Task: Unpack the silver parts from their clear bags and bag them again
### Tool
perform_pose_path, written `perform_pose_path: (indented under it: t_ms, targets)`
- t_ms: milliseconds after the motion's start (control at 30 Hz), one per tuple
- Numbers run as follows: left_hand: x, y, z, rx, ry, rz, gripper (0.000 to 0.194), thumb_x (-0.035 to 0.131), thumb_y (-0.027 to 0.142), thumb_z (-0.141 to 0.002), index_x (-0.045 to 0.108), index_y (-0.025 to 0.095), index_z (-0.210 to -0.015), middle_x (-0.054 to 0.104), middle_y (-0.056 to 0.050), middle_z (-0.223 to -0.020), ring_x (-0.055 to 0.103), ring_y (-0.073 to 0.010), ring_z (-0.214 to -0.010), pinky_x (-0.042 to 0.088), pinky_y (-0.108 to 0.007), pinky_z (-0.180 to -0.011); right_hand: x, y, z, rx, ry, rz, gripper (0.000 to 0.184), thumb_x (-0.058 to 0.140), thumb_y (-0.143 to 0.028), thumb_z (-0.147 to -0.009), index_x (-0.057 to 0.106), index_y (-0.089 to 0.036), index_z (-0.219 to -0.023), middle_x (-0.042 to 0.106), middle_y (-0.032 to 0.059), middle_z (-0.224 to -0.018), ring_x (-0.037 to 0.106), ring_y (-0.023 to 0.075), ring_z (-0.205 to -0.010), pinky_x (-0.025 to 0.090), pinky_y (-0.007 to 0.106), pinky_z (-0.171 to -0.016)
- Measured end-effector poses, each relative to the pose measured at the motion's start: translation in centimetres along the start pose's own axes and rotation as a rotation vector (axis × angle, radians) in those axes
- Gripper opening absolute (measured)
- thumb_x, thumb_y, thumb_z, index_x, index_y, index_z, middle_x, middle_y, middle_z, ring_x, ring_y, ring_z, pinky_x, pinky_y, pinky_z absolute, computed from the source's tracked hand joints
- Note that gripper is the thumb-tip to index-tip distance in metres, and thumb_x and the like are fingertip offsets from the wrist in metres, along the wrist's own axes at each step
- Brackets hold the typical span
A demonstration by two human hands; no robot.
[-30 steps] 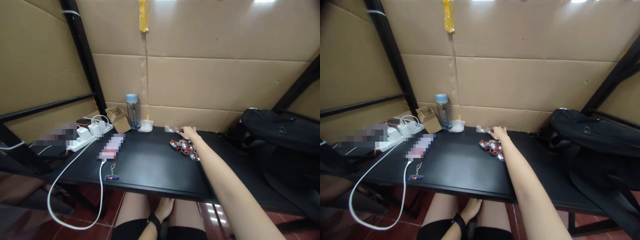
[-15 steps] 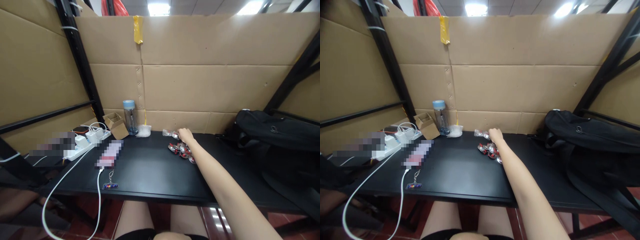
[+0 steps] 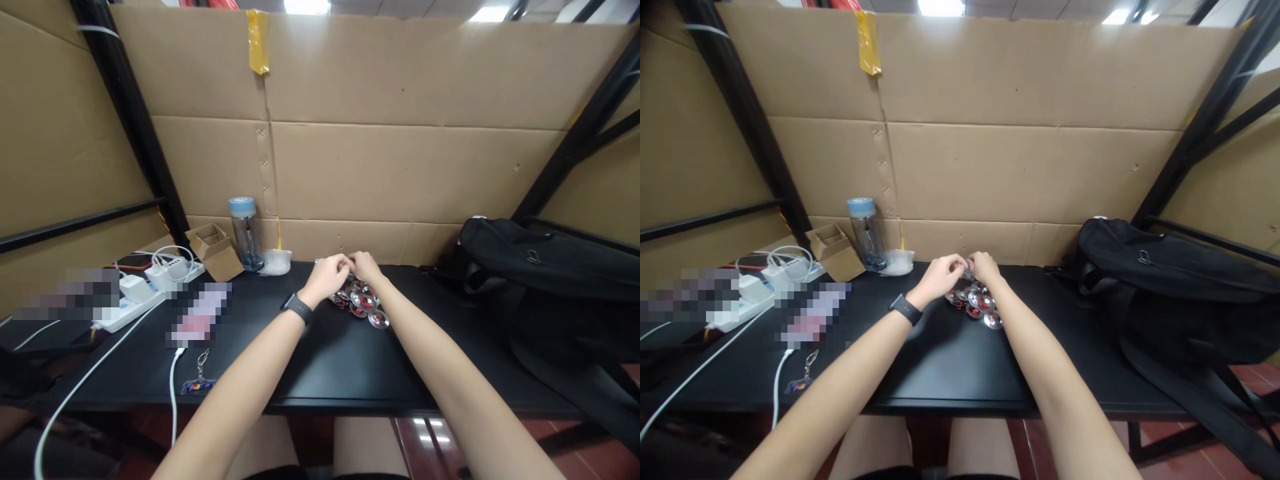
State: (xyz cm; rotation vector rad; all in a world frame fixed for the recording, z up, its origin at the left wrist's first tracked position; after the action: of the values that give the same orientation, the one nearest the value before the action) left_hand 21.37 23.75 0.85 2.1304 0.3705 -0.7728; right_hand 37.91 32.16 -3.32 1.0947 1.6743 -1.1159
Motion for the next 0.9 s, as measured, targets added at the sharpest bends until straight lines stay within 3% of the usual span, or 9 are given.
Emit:
perform_pose_path:
  t_ms: [67,133,233,333,467,700,900]
  targets:
    - [1.0,-3.1,0.6,-0.024,0.160,-0.089,0.021,0.050,0.017,-0.091,0.068,0.019,-0.101,0.072,-0.004,-0.091,0.066,-0.0185,-0.085,0.051,-0.032,-0.084,-0.9,0.2,0.5,-0.048,0.141,-0.156,0.029,0.051,-0.031,-0.098,0.077,-0.022,-0.108,0.078,0.0105,-0.109,0.072,0.0240,-0.103,0.049,0.029,-0.090]
    - [1.8,-4.7,1.5,0.046,0.169,-0.146,0.024,0.054,0.015,-0.088,0.066,0.020,-0.107,0.070,-0.006,-0.099,0.065,-0.0205,-0.096,0.051,-0.034,-0.092,-2.0,0.4,1.4,-0.118,0.264,-0.336,0.026,0.056,-0.034,-0.095,0.079,-0.023,-0.100,0.080,0.0068,-0.101,0.073,0.0229,-0.093,0.051,0.030,-0.087]
    - [1.9,-5.6,2.1,0.087,0.151,-0.134,0.025,0.055,0.016,-0.088,0.064,0.020,-0.111,0.067,-0.007,-0.106,0.063,-0.0208,-0.103,0.050,-0.035,-0.097,-3.6,1.0,3.4,-0.128,0.364,-0.462,0.023,0.064,-0.039,-0.090,0.080,-0.022,-0.090,0.079,0.0057,-0.090,0.072,0.0228,-0.081,0.053,0.033,-0.079]
    - [2.2,-5.2,1.8,0.094,0.120,-0.107,0.023,0.052,0.017,-0.091,0.064,0.020,-0.111,0.067,-0.007,-0.109,0.063,-0.0207,-0.106,0.050,-0.036,-0.099,-5.3,1.7,5.3,-0.103,0.423,-0.545,0.025,0.066,-0.043,-0.088,0.079,-0.021,-0.086,0.078,0.0065,-0.089,0.070,0.0221,-0.078,0.053,0.033,-0.074]
    - [3.1,-4.4,1.7,0.158,0.063,-0.099,0.023,0.052,0.021,-0.094,0.064,0.020,-0.113,0.067,-0.007,-0.115,0.063,-0.0216,-0.110,0.049,-0.036,-0.101,-6.4,2.5,6.4,-0.103,0.379,-0.610,0.027,0.067,-0.045,-0.086,0.078,-0.021,-0.083,0.077,0.0067,-0.087,0.069,0.0221,-0.078,0.053,0.033,-0.074]
    - [4.2,-4.3,1.9,0.156,-0.001,-0.065,0.026,0.051,0.021,-0.094,0.062,0.021,-0.117,0.070,-0.006,-0.117,0.065,-0.0212,-0.110,0.049,-0.035,-0.101,-5.9,3.4,6.0,-0.070,0.389,-0.594,0.027,0.068,-0.046,-0.085,0.076,-0.020,-0.081,0.076,0.0064,-0.081,0.067,0.0219,-0.072,0.052,0.034,-0.072]
    - [2.8,-2.4,2.3,0.215,0.070,-0.180,0.045,0.055,0.013,-0.088,0.056,0.022,-0.132,0.058,-0.009,-0.141,0.051,-0.0239,-0.133,0.040,-0.040,-0.112,-6.0,2.7,6.2,-0.050,0.455,-0.816,0.038,0.065,-0.057,-0.087,0.072,-0.019,-0.087,0.070,0.0043,-0.074,0.061,0.0178,-0.062,0.051,0.032,-0.065]
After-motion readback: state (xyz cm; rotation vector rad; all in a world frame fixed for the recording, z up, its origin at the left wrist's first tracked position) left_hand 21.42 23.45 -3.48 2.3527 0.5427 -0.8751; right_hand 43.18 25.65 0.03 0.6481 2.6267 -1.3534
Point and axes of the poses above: each hand's wrist, its own z-axis away from the middle knuckle, its own x-axis out of the palm, y = z × x, the point moved 3 cm from there along -z, towards the middle knuckle
